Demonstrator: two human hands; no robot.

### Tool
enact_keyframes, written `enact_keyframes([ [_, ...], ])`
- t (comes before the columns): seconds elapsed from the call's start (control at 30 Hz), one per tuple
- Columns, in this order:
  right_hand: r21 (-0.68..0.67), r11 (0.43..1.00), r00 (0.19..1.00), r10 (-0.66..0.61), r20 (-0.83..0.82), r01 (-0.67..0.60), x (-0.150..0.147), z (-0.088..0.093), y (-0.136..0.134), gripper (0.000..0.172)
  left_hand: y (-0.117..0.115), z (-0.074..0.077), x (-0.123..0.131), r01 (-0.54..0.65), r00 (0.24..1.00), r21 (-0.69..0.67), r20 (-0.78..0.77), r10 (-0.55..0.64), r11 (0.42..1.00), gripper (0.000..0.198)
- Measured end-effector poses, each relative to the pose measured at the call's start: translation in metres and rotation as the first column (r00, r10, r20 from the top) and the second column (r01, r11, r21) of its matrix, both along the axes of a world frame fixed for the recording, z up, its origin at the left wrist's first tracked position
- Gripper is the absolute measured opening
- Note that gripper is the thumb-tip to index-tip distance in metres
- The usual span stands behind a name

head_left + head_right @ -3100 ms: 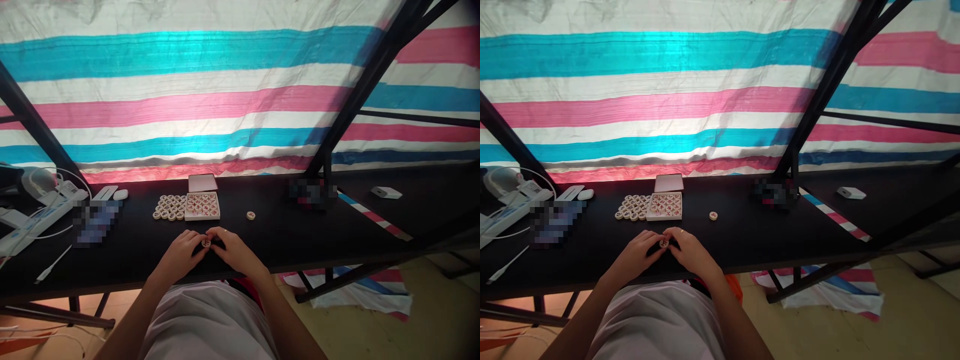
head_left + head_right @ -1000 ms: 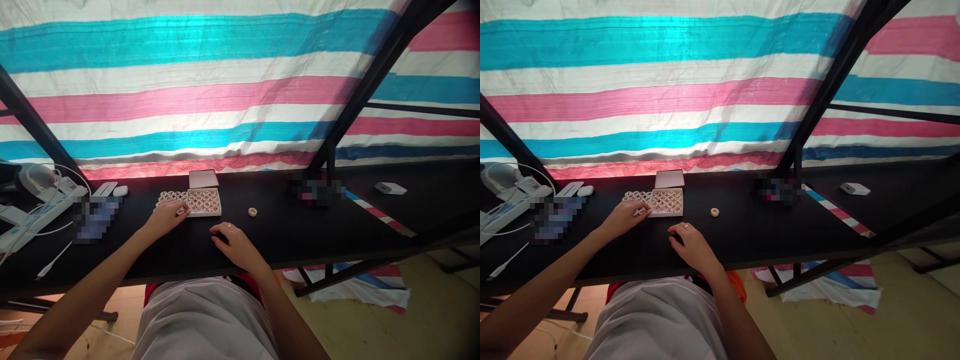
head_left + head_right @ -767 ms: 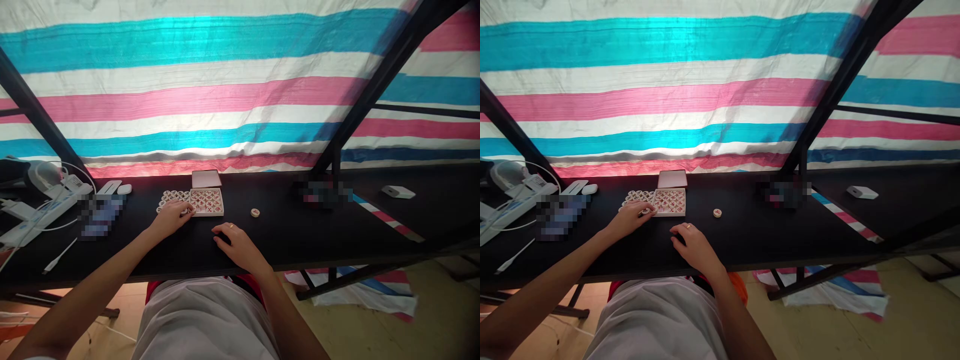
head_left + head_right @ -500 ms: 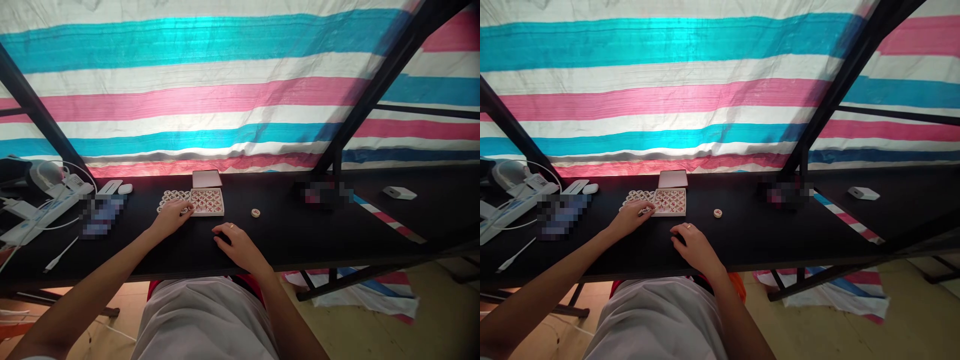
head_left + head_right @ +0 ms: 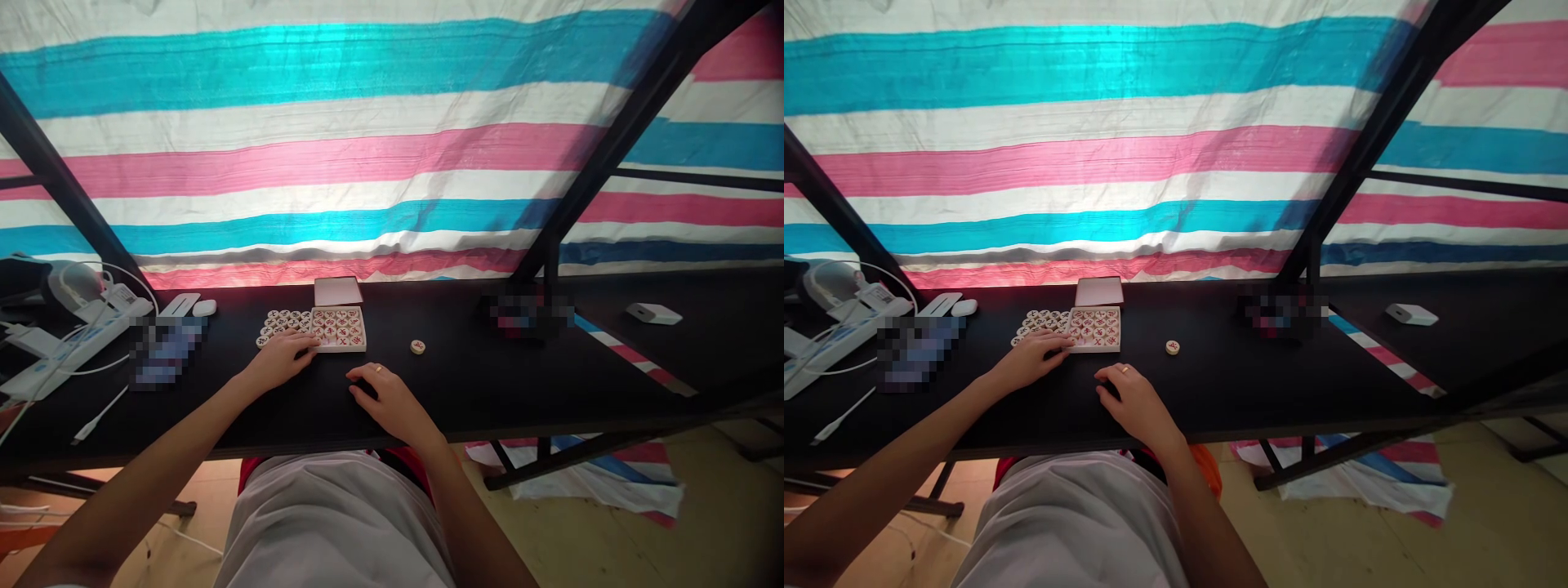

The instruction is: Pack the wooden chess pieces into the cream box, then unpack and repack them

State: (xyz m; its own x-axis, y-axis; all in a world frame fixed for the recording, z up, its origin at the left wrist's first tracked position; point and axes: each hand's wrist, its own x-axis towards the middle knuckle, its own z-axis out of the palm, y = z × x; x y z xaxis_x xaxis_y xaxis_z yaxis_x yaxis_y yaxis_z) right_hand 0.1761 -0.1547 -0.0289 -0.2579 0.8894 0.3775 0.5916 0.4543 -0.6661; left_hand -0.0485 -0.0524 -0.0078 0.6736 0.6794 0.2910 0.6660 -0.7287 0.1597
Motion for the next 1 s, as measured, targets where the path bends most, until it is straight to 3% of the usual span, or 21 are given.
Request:
enact_keyframes([
  [0.6,0.035,0.999,1.000,0.003,0.016,-0.004,0.001,-0.002,0.000,0.018,-0.009,0.001,0.002,0.039,0.991,0.119,-0.135,-0.022,0.992,0.028],
  [0.67,0.098,0.994,0.997,-0.057,0.055,0.052,0.004,-0.003,0.002,0.020,-0.010,0.001,0.002,0.035,0.990,0.126,-0.143,-0.017,0.991,0.029],
  [0.73,0.191,0.967,0.972,-0.196,0.127,0.170,0.010,-0.005,0.006,0.023,-0.011,0.001,0.002,0.033,0.988,0.129,-0.151,-0.013,0.991,0.029],
  [0.83,0.281,0.900,0.884,-0.402,0.240,0.333,0.024,-0.012,0.014,0.031,-0.012,0.001,0.002,0.031,0.987,0.128,-0.158,-0.010,0.991,0.031],
  [0.9,0.276,0.882,0.839,-0.456,0.298,0.381,0.032,-0.018,0.019,0.034,-0.012,0.001,0.002,0.028,0.988,0.125,-0.156,-0.008,0.992,0.032],
  [1.0,0.248,0.896,0.825,-0.439,0.357,0.369,0.037,-0.023,0.024,0.034,-0.013,0.001,0.002,0.022,0.988,0.117,-0.152,-0.004,0.993,0.032],
])
